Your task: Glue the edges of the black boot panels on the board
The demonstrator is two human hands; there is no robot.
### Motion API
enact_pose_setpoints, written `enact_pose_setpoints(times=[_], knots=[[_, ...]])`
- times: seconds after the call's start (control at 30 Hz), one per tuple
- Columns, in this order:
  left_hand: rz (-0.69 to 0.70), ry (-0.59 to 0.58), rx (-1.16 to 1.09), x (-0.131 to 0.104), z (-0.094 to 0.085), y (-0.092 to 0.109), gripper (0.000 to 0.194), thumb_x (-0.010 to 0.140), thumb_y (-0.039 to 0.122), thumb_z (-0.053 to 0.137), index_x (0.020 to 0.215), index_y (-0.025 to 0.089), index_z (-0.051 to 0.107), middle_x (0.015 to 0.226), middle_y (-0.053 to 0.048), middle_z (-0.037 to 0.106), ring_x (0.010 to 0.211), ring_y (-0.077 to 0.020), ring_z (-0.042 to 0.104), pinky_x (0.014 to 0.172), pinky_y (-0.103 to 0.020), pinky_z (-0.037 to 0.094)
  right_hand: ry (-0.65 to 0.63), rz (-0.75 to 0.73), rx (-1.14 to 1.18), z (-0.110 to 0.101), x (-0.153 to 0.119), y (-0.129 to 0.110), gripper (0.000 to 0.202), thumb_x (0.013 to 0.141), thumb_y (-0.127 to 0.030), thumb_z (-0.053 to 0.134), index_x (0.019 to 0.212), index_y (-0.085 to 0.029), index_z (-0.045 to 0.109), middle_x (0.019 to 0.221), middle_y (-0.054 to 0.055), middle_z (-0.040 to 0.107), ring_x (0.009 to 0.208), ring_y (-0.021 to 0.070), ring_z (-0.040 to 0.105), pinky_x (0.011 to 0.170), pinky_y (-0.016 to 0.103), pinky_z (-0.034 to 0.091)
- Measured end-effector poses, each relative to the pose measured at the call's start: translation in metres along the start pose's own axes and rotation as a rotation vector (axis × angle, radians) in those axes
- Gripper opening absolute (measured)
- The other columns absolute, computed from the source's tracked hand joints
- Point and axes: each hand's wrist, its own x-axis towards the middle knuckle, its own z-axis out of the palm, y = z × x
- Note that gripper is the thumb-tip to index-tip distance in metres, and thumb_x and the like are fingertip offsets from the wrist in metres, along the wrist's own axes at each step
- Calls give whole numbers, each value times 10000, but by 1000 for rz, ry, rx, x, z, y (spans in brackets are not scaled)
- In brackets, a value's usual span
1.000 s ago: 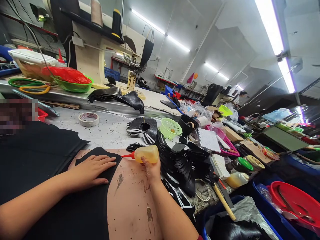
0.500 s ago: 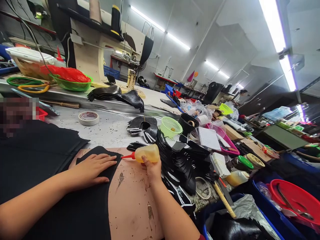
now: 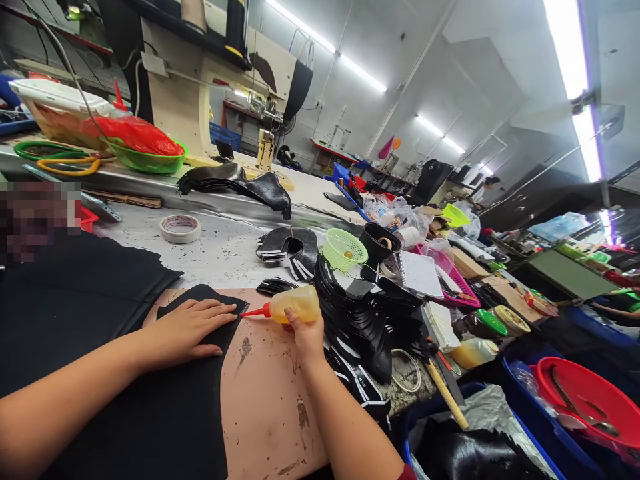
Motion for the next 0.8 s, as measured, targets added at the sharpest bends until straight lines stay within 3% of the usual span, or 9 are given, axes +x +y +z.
enact_pose_setpoints(times=[0.5, 0.8], knots=[[24, 11, 26, 3, 5, -2, 553, 866, 397, 596, 1366, 217, 444, 1487, -85, 334, 1333, -284, 352, 1018, -427, 344, 3, 4, 22, -3, -18, -3, 540, 459, -424, 842, 864, -129, 644, 800, 62, 684, 720, 218, 628, 588, 305, 526], [25, 11, 35, 3, 4, -2, 561, 859, 413, 579, 1372, 240, 432, 1488, -81, 339, 1340, -273, 340, 1017, -407, 332, -38, -1, -4, -9, -24, 0, 524, 470, -458, 840, 835, -138, 644, 753, 46, 669, 654, 204, 613, 516, 289, 515]])
